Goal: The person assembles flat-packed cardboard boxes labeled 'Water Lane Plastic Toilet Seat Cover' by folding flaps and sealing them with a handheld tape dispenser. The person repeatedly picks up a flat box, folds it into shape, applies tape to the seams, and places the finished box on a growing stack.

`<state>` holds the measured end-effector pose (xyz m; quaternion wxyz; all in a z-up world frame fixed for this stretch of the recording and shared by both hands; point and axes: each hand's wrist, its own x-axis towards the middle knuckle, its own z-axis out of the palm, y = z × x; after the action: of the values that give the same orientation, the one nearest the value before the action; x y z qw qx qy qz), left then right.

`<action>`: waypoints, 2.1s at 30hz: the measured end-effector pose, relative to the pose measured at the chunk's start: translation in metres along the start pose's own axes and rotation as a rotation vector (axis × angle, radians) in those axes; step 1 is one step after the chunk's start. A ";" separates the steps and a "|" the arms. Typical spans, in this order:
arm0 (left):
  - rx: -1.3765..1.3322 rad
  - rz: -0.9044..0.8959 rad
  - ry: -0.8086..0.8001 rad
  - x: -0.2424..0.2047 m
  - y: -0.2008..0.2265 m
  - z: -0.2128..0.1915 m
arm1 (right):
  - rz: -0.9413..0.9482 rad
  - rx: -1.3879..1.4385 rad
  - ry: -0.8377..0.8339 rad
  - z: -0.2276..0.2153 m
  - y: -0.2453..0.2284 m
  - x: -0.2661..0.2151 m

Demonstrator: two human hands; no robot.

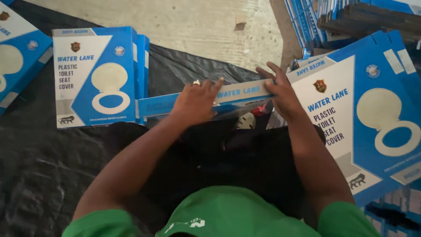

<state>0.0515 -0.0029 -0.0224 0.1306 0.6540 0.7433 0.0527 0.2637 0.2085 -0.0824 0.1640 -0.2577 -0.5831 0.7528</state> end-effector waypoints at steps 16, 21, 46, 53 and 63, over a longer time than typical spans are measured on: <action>0.133 0.117 0.218 0.043 0.045 0.035 | -0.559 -1.599 -0.018 -0.040 0.069 0.038; 0.007 0.166 0.234 0.047 0.052 0.052 | -0.118 -0.984 0.090 -0.095 0.080 0.026; 0.054 0.071 0.186 0.016 0.045 0.018 | 0.028 -0.514 0.162 0.020 0.024 -0.010; -0.388 -0.381 0.298 -0.118 -0.109 0.021 | -0.041 -0.691 0.122 0.031 0.006 -0.012; -1.310 -0.877 0.433 -0.116 -0.116 0.066 | 0.054 -0.315 0.103 0.018 0.030 -0.021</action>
<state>-0.0293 -0.1395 -0.1006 0.3484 0.0701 0.7588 0.5458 0.2724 0.1744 -0.1042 0.1312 -0.3341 -0.6777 0.6418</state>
